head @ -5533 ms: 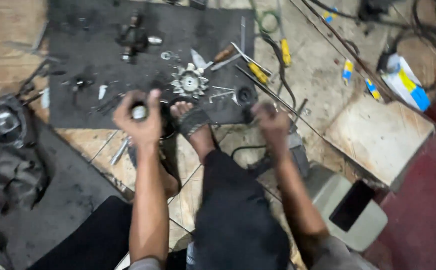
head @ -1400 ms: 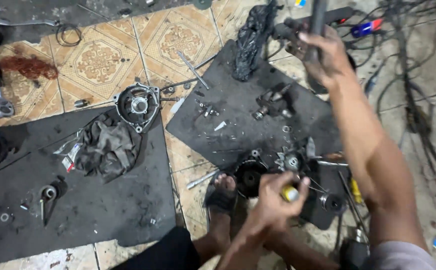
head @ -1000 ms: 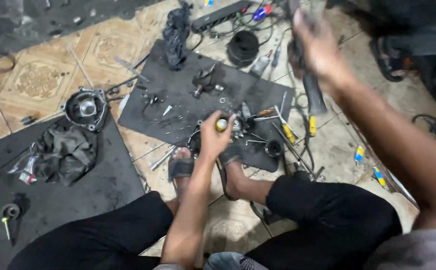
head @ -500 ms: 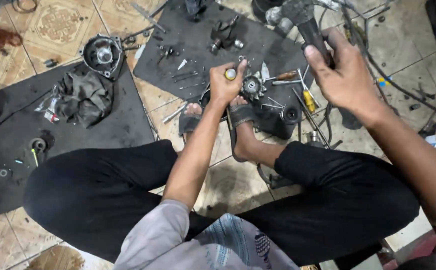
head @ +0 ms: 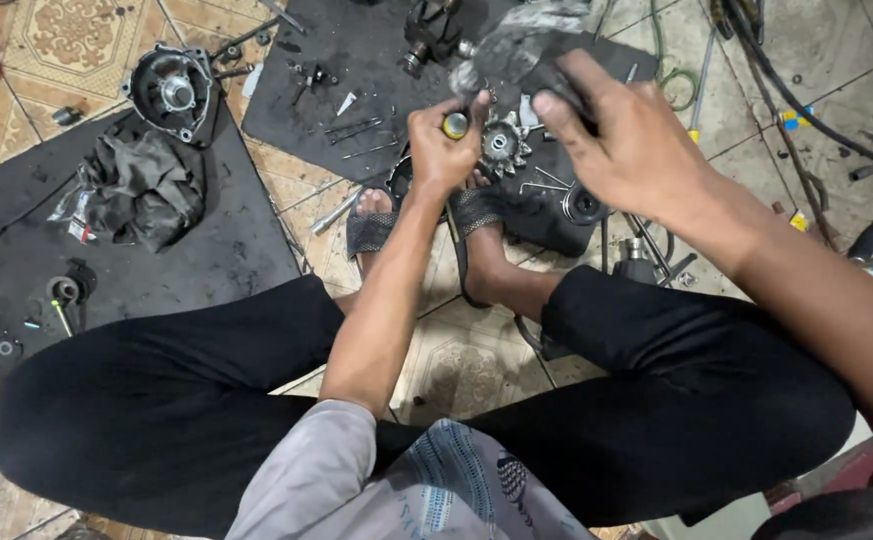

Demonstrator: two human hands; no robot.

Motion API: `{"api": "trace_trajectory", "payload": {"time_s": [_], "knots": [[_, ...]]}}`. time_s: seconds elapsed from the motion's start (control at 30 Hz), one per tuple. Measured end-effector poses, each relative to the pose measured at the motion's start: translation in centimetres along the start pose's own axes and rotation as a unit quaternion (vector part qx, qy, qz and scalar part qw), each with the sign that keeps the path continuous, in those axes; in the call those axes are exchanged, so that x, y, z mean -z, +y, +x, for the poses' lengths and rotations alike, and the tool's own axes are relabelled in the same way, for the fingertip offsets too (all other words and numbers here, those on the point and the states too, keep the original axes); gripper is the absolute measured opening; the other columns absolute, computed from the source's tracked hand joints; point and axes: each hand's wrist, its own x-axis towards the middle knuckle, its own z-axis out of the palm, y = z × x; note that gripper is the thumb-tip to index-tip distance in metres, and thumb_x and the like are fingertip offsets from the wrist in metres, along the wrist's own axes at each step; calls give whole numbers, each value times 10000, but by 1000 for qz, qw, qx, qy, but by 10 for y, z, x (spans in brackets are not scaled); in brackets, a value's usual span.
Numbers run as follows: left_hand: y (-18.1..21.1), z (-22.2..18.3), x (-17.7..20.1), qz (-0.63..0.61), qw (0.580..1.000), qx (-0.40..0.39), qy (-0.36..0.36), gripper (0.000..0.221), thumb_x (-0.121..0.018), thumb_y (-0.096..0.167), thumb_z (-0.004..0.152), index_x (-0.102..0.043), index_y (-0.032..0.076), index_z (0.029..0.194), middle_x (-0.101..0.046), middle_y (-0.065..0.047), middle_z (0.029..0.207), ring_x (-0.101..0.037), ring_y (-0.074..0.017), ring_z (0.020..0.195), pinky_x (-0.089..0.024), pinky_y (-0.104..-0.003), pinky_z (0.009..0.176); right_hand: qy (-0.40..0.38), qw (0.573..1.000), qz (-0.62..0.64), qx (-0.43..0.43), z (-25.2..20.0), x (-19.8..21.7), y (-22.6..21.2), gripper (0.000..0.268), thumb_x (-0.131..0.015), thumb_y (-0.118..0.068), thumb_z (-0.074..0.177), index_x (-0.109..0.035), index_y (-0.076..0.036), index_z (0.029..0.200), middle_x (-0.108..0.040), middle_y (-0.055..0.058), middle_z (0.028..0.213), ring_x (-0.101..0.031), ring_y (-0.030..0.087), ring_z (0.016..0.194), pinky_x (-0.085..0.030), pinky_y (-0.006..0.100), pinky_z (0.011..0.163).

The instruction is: Disassembling and reassembling a mechanical component, possibly an alternator, to service or install a regulator.

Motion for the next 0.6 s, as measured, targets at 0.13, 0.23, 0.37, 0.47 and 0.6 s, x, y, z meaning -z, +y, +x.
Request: {"api": "trace_trajectory", "payload": {"time_s": [0.13,0.23,0.37,0.47,0.6], "knots": [[-23,0,-1,8,1000,-7,4,445,-728,261,863,-524,53,526,-505,13,483,-362,-97,404,-291,-296,385,-39,995,-97,5,6,-12,-1,267,-543,-265,1136,-560,-25,1249,-653,183,584,-645,387,427,-501,530,414],[-17,3,1,-17,999,-40,-4,216,-691,45,752,-572,17,574,-546,-17,515,-396,-108,423,-310,-290,396,-63,988,-134,42,13,-20,-7,277,-597,-151,1072,-557,71,1232,-698,216,694,-646,369,425,-524,470,370],[-20,4,2,-7,999,-44,11,191,-700,58,750,-601,6,595,-574,-24,517,-426,-100,430,-340,-277,403,-35,992,-111,55,12,-24,-5,255,-591,-138,1089,-538,79,1211,-697,230,788,-659,386,507,-531,486,422],[-16,5,4,1,998,-41,52,230,-685,55,772,-562,-4,587,-546,-31,505,-395,-123,424,-351,-299,404,-5,988,-136,73,14,-26,-1,263,-611,-151,1110,-527,78,1209,-677,228,771,-588,322,417,-511,442,344],[-17,8,6,-11,999,-30,24,56,-679,3,736,-667,-28,692,-602,-27,555,-416,-106,447,-345,-275,417,-27,989,-143,34,16,-24,-4,269,-578,-195,1111,-558,55,1207,-721,220,847,-671,379,515,-541,494,416]]}}
